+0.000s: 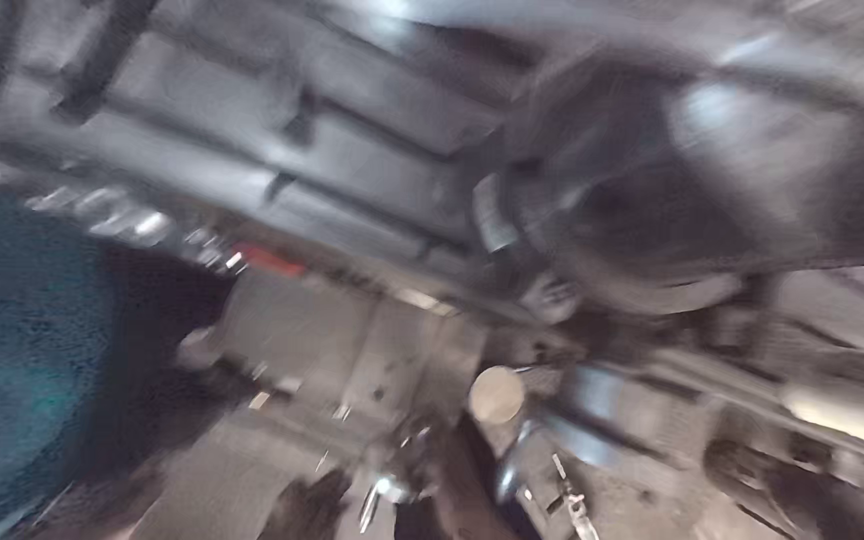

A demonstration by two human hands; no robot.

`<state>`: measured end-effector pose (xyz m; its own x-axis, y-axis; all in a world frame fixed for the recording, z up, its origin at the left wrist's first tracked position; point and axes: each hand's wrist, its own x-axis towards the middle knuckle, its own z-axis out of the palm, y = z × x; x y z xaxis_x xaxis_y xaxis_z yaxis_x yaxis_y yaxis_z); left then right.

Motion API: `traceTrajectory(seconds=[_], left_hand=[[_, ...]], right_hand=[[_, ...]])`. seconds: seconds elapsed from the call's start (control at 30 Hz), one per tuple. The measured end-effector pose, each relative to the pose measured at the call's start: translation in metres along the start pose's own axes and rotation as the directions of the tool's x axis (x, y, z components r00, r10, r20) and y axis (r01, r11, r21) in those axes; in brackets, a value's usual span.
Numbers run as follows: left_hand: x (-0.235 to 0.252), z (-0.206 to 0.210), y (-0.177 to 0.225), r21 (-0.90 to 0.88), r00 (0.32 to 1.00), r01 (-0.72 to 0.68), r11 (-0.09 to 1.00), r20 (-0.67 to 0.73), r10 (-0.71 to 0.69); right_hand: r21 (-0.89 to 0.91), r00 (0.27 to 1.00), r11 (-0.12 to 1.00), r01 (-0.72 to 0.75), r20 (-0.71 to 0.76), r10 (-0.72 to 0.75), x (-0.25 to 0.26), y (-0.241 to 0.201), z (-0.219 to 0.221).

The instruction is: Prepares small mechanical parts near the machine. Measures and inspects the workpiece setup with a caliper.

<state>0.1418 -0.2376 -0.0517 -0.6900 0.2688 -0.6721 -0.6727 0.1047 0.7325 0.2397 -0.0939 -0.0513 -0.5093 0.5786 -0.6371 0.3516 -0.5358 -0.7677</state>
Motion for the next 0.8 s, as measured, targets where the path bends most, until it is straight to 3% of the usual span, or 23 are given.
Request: traceTrajectory(seconds=[0.07, 0.13, 0.27, 0.5, 0.63, 0.7, 0.8], left_hand=[[-0.004, 0.009, -0.006, -0.033, 0.996, 0.002, 0.999, -0.09, -0.005], [0.0, 0.021, -0.013, -0.122, 0.996, 0.026, 0.992, -0.076, -0.036], [-0.003, 0.03, -0.019, -0.189, 0.997, 0.028, 0.982, -0.066, -0.041], [-0.007, 0.03, -0.019, 0.007, 0.986, -0.164, 0.986, -0.03, 0.164], [-0.006, 0.026, -0.024, 0.154, 0.96, -0.279, 0.948, 0.068, 0.271], [-0.004, 0.023, -0.025, 0.178, 0.961, -0.273, 0.946, 0.105, 0.257], [-0.008, 0.026, -0.034, 0.107, 0.981, -0.17, 0.98, 0.112, 0.158]], right_hand=[[0.407, 0.998, 0.912, -0.052, 0.05, 0.035, 0.008, 0.018, 0.006], [0.681, 0.98, 0.73, -0.06, 0.18, -0.088, 0.022, 0.03, 0.008], [0.767, 0.974, 0.636, -0.088, 0.199, -0.105, 0.024, 0.03, 0.011], [0.52, 0.921, 0.854, -0.003, 0.334, -0.2, 0.025, 0.026, 0.009], [0.192, 0.871, 0.948, 0.253, 0.382, -0.31, 0.017, 0.024, 0.007], [-0.046, 0.83, 0.907, 0.418, 0.425, -0.361, 0.017, 0.023, 0.011], [-0.366, 0.786, 0.723, 0.586, 0.475, -0.396, 0.009, 0.02, 0.017]])
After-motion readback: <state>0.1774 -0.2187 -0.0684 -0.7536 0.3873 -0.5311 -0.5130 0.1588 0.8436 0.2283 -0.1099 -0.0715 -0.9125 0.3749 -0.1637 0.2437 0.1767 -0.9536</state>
